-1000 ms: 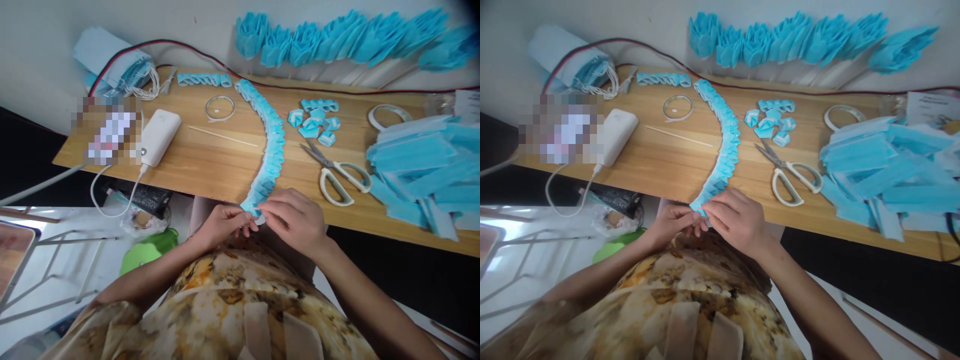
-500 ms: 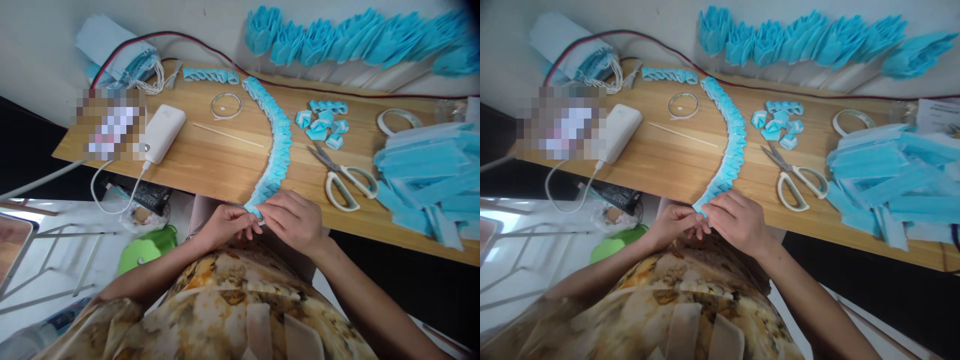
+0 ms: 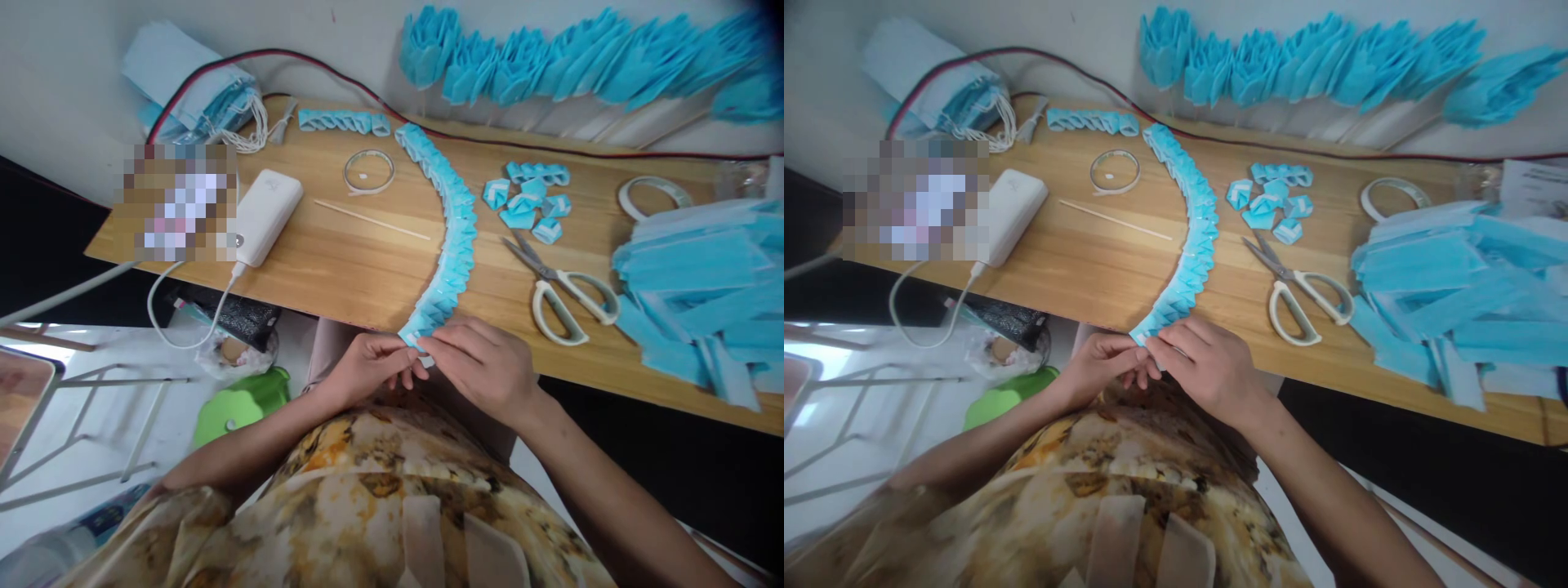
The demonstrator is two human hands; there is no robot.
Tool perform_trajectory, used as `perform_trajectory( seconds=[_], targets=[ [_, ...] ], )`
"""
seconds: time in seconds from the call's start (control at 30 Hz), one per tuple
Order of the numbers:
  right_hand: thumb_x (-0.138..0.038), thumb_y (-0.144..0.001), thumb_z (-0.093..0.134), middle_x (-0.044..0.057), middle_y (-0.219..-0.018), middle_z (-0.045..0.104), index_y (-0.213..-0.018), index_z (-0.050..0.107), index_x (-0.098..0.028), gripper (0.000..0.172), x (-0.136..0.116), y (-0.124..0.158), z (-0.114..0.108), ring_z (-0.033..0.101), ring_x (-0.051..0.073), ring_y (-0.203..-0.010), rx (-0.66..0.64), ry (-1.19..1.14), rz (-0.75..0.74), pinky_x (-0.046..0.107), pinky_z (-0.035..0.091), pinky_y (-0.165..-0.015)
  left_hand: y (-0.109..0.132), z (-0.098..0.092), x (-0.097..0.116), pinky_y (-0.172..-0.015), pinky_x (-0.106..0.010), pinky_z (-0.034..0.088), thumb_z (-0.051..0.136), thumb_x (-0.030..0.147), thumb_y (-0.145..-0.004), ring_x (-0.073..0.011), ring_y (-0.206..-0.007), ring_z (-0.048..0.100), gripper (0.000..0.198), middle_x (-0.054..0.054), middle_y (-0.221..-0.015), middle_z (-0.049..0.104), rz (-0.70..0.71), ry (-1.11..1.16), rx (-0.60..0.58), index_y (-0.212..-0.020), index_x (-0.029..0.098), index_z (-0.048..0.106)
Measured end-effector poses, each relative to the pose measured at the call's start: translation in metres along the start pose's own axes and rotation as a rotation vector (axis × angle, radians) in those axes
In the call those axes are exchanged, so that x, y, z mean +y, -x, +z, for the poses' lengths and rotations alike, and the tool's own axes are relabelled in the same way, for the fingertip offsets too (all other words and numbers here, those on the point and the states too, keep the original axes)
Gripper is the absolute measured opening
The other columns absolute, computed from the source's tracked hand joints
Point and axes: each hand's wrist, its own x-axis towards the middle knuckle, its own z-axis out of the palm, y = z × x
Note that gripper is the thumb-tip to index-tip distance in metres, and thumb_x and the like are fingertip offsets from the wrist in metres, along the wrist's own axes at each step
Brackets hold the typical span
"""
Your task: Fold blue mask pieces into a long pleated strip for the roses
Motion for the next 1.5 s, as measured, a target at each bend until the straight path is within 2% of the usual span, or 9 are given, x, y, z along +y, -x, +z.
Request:
perform_trajectory(
  seconds=[0.17, 0.63, 0.7, 0.77, 0.83, 0.9, 1.0, 1.27, 1.5],
  targets=[
    [-0.010, -0.100, 0.053, 0.005, -0.088, 0.076, -0.103, 0.076, -0.020, 0.026, 0.001, -0.002, -0.002, 0.065, 0.018, -0.082, -0.047, 0.067, -0.042, 0.030, 0.053, -0.069, -0.001, 0.000, -0.002, -0.051, -0.021, 0.045, 0.073, 0.057, -0.086, -0.0109, -0.057, 0.062, 0.045, -0.010, -0.078, 0.077, 0.020, 0.023, 0.000, -0.079, 0.013, 0.077],
    [-0.011, -0.100, 0.051, 0.005, -0.092, 0.073, -0.102, 0.074, -0.019, 0.024, 0.003, -0.001, -0.003, 0.063, 0.019, -0.086, -0.063, -0.067, 0.045, 0.031, 0.052, -0.072, -0.005, 0.004, -0.002, -0.047, -0.022, 0.043, 0.071, 0.063, -0.084, -0.0130, -0.054, 0.062, 0.055, -0.012, -0.073, 0.074, -0.057, 0.193, 0.015, -0.072, 0.010, 0.072],
    [-0.011, -0.100, 0.048, 0.007, -0.096, 0.074, -0.108, 0.070, -0.019, 0.025, 0.001, -0.001, -0.006, 0.066, 0.019, -0.089, -0.003, -0.089, 0.167, 0.031, 0.054, -0.075, -0.006, 0.004, -0.001, -0.047, -0.022, 0.043, 0.072, 0.063, -0.083, -0.0120, -0.052, 0.060, 0.055, -0.011, -0.071, 0.073, -0.064, 0.178, 0.040, -0.072, 0.009, 0.071],
    [-0.014, -0.102, 0.047, 0.007, -0.096, 0.074, -0.118, 0.065, -0.019, 0.024, -0.003, 0.001, -0.010, 0.068, 0.018, -0.085, 0.044, -0.153, 0.431, 0.031, 0.054, -0.074, -0.007, 0.004, -0.001, -0.047, -0.021, 0.042, 0.074, 0.064, -0.081, -0.0113, -0.050, 0.058, 0.055, -0.009, -0.068, 0.072, -0.063, 0.177, 0.057, -0.075, 0.009, 0.071],
    [-0.021, -0.102, 0.051, 0.004, -0.089, 0.074, -0.131, 0.057, -0.018, 0.030, -0.009, 0.002, -0.013, 0.068, 0.016, -0.075, 0.004, -0.320, 0.697, 0.029, 0.053, -0.068, -0.007, 0.004, 0.000, -0.047, -0.021, 0.041, 0.073, 0.066, -0.081, -0.0106, -0.048, 0.056, 0.056, -0.006, -0.061, 0.068, -0.057, 0.171, 0.047, -0.078, 0.010, 0.070],
    [-0.029, -0.101, 0.055, 0.001, -0.086, 0.072, -0.143, 0.048, -0.019, 0.044, -0.015, 0.002, -0.014, 0.066, 0.014, -0.069, -0.090, -0.534, 0.834, 0.027, 0.051, -0.062, -0.007, 0.005, 0.001, -0.047, -0.021, 0.040, 0.071, 0.068, -0.082, -0.0099, -0.047, 0.053, 0.057, -0.002, -0.055, 0.062, -0.041, 0.153, 0.017, -0.079, 0.011, 0.069],
    [-0.032, -0.097, 0.058, 0.002, -0.088, 0.070, -0.148, 0.045, -0.021, 0.053, -0.021, 0.000, -0.008, 0.065, 0.014, -0.073, -0.122, -0.725, 0.895, 0.025, 0.050, -0.060, -0.008, 0.008, 0.006, -0.049, -0.020, 0.041, 0.068, 0.069, -0.085, -0.0088, -0.046, 0.051, 0.056, 0.000, -0.053, 0.059, -0.014, 0.095, -0.015, -0.076, 0.013, 0.066],
    [-0.029, -0.088, 0.062, -0.003, -0.079, 0.063, -0.137, 0.052, -0.022, 0.050, -0.024, 0.000, 0.009, 0.059, 0.013, -0.065, 0.069, -1.071, 1.100, 0.023, 0.047, -0.051, -0.011, 0.014, 0.017, -0.050, -0.020, 0.040, 0.064, 0.072, -0.086, -0.0080, -0.047, 0.047, 0.060, 0.001, -0.052, 0.056, 0.021, -0.056, -0.007, -0.073, 0.014, 0.063],
    [-0.023, -0.086, 0.063, -0.004, -0.075, 0.061, -0.127, 0.060, -0.021, 0.041, -0.026, 0.003, 0.007, 0.058, 0.010, -0.063, 0.157, -0.924, 1.059, 0.022, 0.048, -0.056, -0.008, 0.015, 0.024, -0.049, -0.020, 0.040, 0.072, 0.070, -0.080, -0.0081, -0.046, 0.047, 0.055, 0.003, -0.053, 0.058, -0.049, -0.026, 0.076, -0.083, 0.016, 0.059]
  ],
)
